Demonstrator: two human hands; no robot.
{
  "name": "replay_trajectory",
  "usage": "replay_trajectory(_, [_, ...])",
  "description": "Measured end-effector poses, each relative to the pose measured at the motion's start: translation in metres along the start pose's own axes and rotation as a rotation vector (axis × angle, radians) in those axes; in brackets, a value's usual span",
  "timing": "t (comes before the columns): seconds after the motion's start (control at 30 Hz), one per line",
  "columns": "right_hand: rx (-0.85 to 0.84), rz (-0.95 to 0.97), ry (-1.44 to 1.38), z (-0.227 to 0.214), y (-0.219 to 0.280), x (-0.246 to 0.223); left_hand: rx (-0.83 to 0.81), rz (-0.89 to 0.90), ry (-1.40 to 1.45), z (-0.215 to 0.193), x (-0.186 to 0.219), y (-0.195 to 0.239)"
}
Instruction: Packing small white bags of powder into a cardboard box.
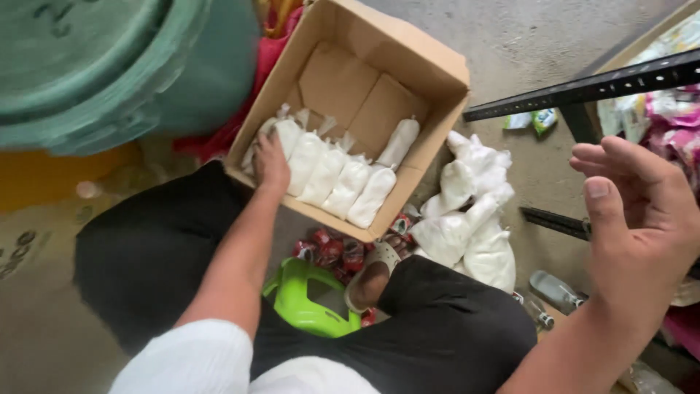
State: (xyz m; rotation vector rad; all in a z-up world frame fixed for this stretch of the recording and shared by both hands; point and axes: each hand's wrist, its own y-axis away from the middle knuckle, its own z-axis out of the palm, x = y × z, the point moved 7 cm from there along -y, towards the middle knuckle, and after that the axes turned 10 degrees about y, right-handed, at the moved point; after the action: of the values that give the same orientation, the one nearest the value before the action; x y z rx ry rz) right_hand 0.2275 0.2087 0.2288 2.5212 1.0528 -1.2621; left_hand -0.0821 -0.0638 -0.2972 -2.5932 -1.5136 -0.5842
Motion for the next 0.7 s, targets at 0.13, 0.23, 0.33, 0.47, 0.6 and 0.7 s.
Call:
replay_trajectory(0.13, [-0.072,0.036,0.038,0.017,-0.01,0.076,-0.041,-0.025,0.152,-0.027,0.008,0.008])
replay_trajectory(0.23, [-0.084,0.172,-0.082,0.079,0.006,0.222,-0.078,-0.01,0.148,-0.034,0.012,0.009])
replay_trajectory(0.33, [-0.411,0.426,0.112,0.174,0.071,0.388,-0.056,0.046,0.125,-0.041,0.022,0.01])
replay_trajectory(0.47, [-0.602,0.357,0.415,0.272,0.137,0.459,-0.053,-0.048,0.231,-0.052,0.027,0.009])
replay_trajectory(0.6, [-0.576,0.161,0.558,0.31,0.169,0.456,0.007,-0.128,0.289,-0.004,-0.013,-0.002])
replay_trajectory(0.7, [-0.539,0.102,0.617,0.316,0.193,0.464,-0.155,-0.206,0.271,-0.019,0.005,0.004])
